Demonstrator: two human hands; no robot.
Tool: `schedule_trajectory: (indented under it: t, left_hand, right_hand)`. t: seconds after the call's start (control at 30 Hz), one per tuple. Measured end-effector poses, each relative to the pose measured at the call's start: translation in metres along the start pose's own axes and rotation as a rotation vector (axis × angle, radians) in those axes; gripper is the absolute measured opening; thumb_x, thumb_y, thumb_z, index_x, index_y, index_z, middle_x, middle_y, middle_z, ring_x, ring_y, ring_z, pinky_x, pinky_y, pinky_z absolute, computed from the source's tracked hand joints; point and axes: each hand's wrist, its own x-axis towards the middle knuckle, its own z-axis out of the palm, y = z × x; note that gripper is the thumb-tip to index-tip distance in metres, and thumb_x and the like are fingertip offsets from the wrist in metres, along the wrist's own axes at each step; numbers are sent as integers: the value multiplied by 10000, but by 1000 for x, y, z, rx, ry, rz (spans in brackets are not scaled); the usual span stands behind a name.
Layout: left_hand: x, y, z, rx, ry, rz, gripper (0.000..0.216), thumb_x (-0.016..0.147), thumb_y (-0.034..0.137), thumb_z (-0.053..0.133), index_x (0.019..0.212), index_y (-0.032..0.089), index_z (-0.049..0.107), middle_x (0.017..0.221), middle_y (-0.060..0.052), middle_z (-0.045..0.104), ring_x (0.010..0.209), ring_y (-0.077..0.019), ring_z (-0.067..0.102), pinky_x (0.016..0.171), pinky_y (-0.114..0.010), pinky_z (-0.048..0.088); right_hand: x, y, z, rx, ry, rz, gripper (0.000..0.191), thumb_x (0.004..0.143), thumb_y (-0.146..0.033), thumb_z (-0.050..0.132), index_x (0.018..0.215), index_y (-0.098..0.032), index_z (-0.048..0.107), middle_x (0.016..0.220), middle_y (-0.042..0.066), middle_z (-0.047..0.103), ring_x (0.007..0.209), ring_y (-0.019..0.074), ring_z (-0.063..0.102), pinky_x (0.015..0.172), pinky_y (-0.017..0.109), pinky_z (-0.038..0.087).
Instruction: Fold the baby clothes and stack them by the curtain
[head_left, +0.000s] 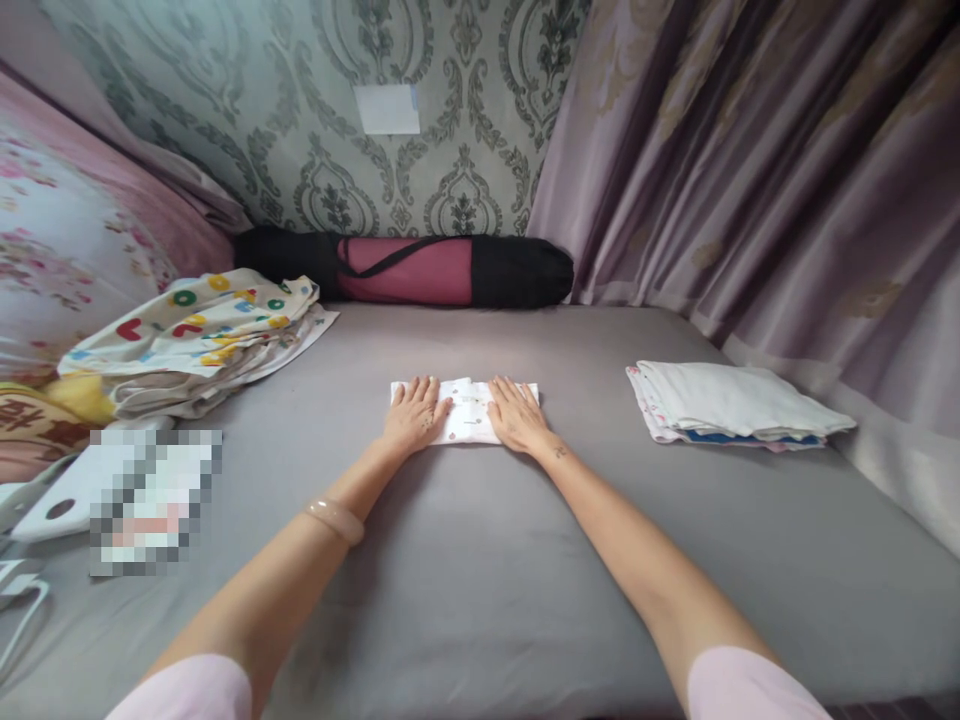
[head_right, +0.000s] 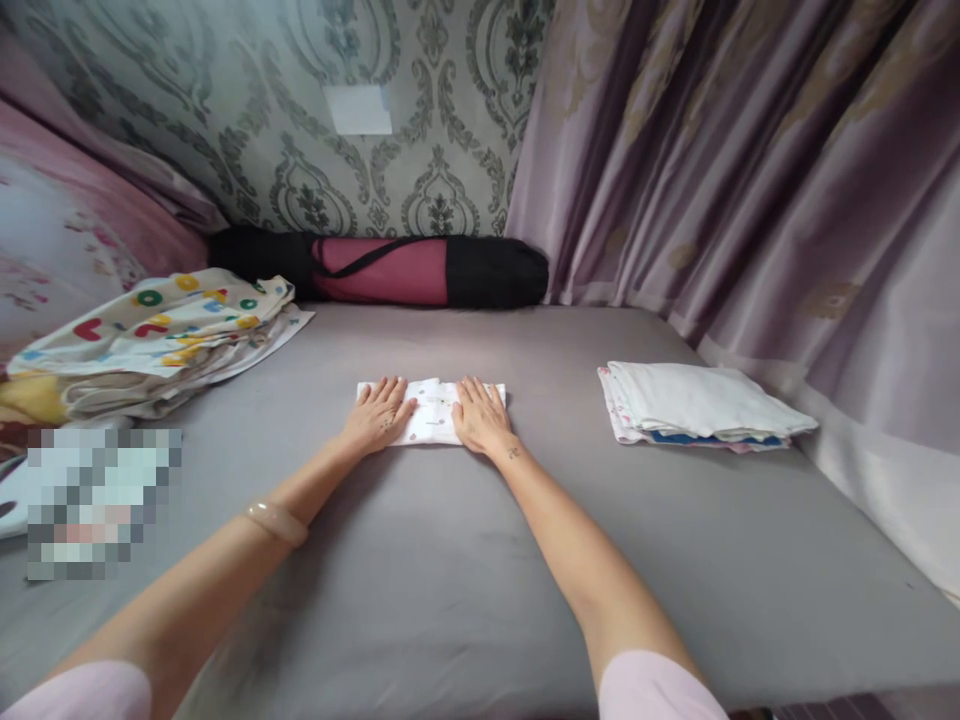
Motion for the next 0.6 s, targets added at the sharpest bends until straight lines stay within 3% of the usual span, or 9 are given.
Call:
schedule_trajectory:
  t: [0.2,0.43,0.6]
  left_hand:
    - [-5,-18,-7,-28,58,-15,666,991,479,129,1515,96,277,1586,-121,255,1480,-267,160,1199,-439,139]
    - [-8,-27,0,-59,-18,-37,685,978,512,146,1522,114,270,1590,-111,253,1479,-295,147,1194,-431,156]
    - [-7,-25,-8,-39,-81,-36,693,973,514,121,1530,120,238,1600,-114,220,1482,-304,128,1183,-479,166]
  right_hand:
    - [-5,15,-6,20,48,29,620,983,-347,157,1519,-52,260,1601,106,193,1484,205,125,1205,408,47]
    - [-7,24,4,-18,11,70,622,981,-346,168,1518,-47,263,1594,101,228,1482,212,131,1205,377,53]
    - [-6,24,-3,-17,-35,74,624,985,-353,168,1518,-42,256,1594,113,224,1481,219,136,1203,392,68]
